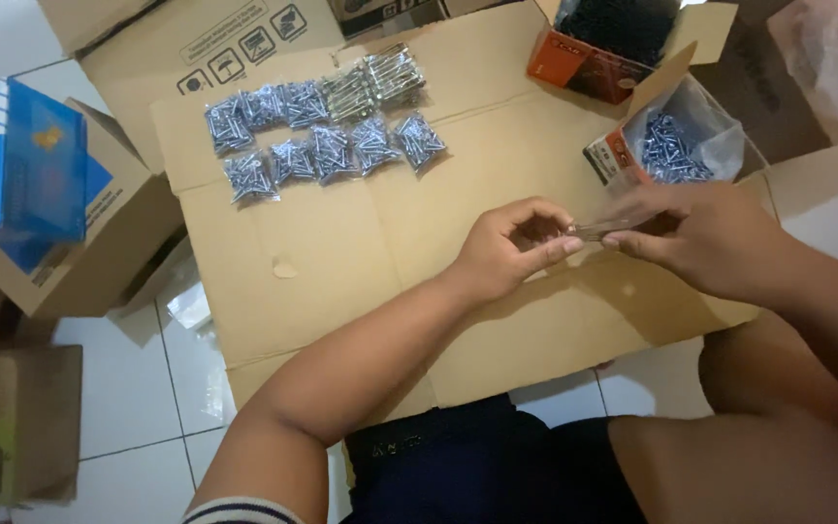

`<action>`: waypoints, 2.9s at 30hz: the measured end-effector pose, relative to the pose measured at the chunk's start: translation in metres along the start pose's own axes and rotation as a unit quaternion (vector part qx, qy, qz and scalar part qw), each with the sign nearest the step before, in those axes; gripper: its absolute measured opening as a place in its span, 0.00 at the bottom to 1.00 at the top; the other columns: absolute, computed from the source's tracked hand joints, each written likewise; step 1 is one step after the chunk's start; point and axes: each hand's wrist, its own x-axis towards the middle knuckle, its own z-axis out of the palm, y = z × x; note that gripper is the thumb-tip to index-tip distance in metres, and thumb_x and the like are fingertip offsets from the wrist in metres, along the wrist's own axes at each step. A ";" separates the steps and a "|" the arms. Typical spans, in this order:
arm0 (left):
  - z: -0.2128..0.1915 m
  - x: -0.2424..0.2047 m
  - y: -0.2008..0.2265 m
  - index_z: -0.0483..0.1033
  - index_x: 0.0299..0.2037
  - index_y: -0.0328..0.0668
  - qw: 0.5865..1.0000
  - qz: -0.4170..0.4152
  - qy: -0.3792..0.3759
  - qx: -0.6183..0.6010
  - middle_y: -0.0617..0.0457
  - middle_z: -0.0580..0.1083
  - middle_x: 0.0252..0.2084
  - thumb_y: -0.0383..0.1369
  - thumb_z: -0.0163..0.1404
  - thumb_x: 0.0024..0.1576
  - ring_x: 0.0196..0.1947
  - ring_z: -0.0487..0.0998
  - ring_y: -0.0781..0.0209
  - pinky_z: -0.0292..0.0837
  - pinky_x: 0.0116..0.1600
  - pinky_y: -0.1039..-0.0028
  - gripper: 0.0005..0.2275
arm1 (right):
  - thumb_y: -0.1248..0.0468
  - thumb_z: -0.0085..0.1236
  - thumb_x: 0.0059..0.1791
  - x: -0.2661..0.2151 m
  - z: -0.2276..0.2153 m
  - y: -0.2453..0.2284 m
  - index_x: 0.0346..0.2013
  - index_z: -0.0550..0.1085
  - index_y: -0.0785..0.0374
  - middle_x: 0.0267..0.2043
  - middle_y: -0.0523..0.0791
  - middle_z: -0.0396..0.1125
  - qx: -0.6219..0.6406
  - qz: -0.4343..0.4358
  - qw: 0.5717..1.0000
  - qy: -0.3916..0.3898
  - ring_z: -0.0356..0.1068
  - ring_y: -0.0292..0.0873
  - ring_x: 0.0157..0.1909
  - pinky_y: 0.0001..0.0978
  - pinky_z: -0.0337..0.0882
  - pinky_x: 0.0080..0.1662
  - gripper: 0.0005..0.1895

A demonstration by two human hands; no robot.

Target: Packaging metal screws into small plastic bags

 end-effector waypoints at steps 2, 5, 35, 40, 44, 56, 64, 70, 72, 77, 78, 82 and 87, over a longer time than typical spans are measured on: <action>-0.001 0.002 -0.004 0.74 0.41 0.49 0.999 0.024 -0.025 0.007 0.61 0.74 0.33 0.36 0.58 0.59 0.30 0.74 0.74 0.68 0.38 0.84 0.07 | 0.61 0.66 0.46 0.004 0.003 0.010 0.44 0.85 0.50 0.42 0.35 0.82 -0.012 -0.083 0.996 -0.003 0.76 0.31 0.40 0.24 0.70 0.45 0.12; -0.002 0.000 0.019 0.72 0.39 0.48 0.998 0.021 -0.042 -0.035 0.61 0.70 0.33 0.37 0.56 0.60 0.30 0.71 0.73 0.67 0.39 0.82 0.07 | 0.54 0.66 0.47 0.000 -0.004 -0.011 0.46 0.83 0.47 0.41 0.36 0.82 -0.040 0.057 0.997 -0.017 0.77 0.36 0.41 0.28 0.68 0.44 0.14; -0.001 0.002 0.000 0.79 0.48 0.39 0.999 -0.008 0.048 0.007 0.54 0.79 0.42 0.32 0.56 0.60 0.39 0.80 0.67 0.78 0.50 0.79 0.09 | 0.59 0.68 0.48 -0.003 -0.007 -0.008 0.36 0.85 0.51 0.30 0.37 0.76 0.040 -0.010 0.999 0.009 0.66 0.33 0.30 0.26 0.59 0.34 0.03; 0.000 0.002 -0.014 0.79 0.47 0.41 0.994 0.015 0.098 0.045 0.56 0.79 0.39 0.29 0.57 0.60 0.36 0.77 0.72 0.74 0.45 0.82 0.07 | 0.59 0.66 0.49 0.001 0.000 0.009 0.42 0.84 0.49 0.24 0.37 0.72 0.002 -0.077 0.997 0.007 0.62 0.32 0.26 0.26 0.57 0.32 0.07; 0.002 0.002 -0.014 0.80 0.45 0.42 0.989 0.037 0.130 0.052 0.56 0.79 0.38 0.28 0.57 0.59 0.36 0.75 0.72 0.73 0.44 0.82 0.06 | 0.59 0.66 0.50 -0.001 -0.001 0.001 0.40 0.85 0.48 0.21 0.37 0.71 0.001 -0.040 0.999 0.005 0.59 0.33 0.24 0.27 0.55 0.30 0.06; 0.004 -0.002 0.003 0.81 0.47 0.43 0.974 0.107 0.129 0.149 0.54 0.79 0.40 0.28 0.61 0.57 0.38 0.79 0.67 0.76 0.46 0.80 0.09 | 0.59 0.69 0.45 0.002 0.000 0.003 0.42 0.83 0.55 0.35 0.39 0.80 0.015 -0.090 0.996 -0.004 0.75 0.35 0.34 0.27 0.72 0.37 0.12; 0.004 0.000 -0.002 0.79 0.45 0.42 0.976 0.098 0.136 0.141 0.54 0.79 0.40 0.27 0.62 0.56 0.36 0.79 0.68 0.77 0.45 0.81 0.09 | 0.58 0.61 0.52 0.001 0.000 0.007 0.40 0.81 0.53 0.35 0.38 0.75 0.017 -0.127 0.991 0.029 0.70 0.34 0.35 0.27 0.63 0.40 0.06; 0.004 -0.002 0.001 0.79 0.49 0.40 0.982 0.093 0.109 0.120 0.51 0.79 0.43 0.27 0.62 0.56 0.40 0.81 0.65 0.81 0.51 0.79 0.12 | 0.64 0.63 0.52 0.003 0.003 0.007 0.40 0.83 0.55 0.37 0.39 0.77 0.023 -0.109 0.991 0.079 0.70 0.35 0.34 0.26 0.65 0.38 0.04; 0.004 -0.001 -0.002 0.78 0.49 0.40 0.980 0.110 0.101 0.129 0.50 0.79 0.44 0.27 0.62 0.56 0.41 0.81 0.64 0.81 0.52 0.79 0.12 | 0.65 0.64 0.52 0.005 0.005 0.011 0.39 0.83 0.55 0.38 0.39 0.77 0.019 -0.117 0.989 0.087 0.70 0.35 0.35 0.26 0.64 0.37 0.03; 0.002 -0.001 -0.001 0.78 0.50 0.40 0.979 0.122 0.073 0.146 0.51 0.77 0.42 0.28 0.61 0.57 0.41 0.79 0.65 0.76 0.49 0.80 0.12 | 0.65 0.66 0.51 0.006 0.012 0.019 0.42 0.79 0.58 0.42 0.41 0.77 0.015 -0.155 0.981 0.118 0.75 0.36 0.45 0.27 0.72 0.47 0.05; 0.004 0.000 -0.002 0.78 0.50 0.40 0.979 0.122 0.073 0.147 0.51 0.77 0.42 0.28 0.61 0.57 0.41 0.79 0.65 0.76 0.49 0.80 0.12 | 0.65 0.66 0.51 0.006 0.012 0.021 0.42 0.79 0.58 0.42 0.41 0.77 0.015 -0.155 0.981 0.118 0.75 0.36 0.45 0.27 0.72 0.47 0.05; 0.007 -0.002 0.004 0.80 0.49 0.43 0.992 0.034 0.055 0.110 0.55 0.77 0.43 0.28 0.61 0.56 0.42 0.77 0.67 0.72 0.50 0.79 0.12 | 0.66 0.65 0.51 0.005 0.011 0.018 0.43 0.80 0.56 0.36 0.40 0.76 -0.020 -0.185 0.977 0.107 0.72 0.36 0.36 0.27 0.67 0.37 0.07; 0.000 0.001 -0.005 0.79 0.50 0.43 0.980 0.097 -0.012 0.176 0.52 0.80 0.48 0.28 0.58 0.57 0.47 0.80 0.62 0.72 0.54 0.75 0.11 | 0.65 0.66 0.49 0.004 0.011 0.017 0.46 0.78 0.51 0.30 0.39 0.72 -0.084 -0.193 0.974 0.088 0.69 0.36 0.28 0.30 0.63 0.34 0.12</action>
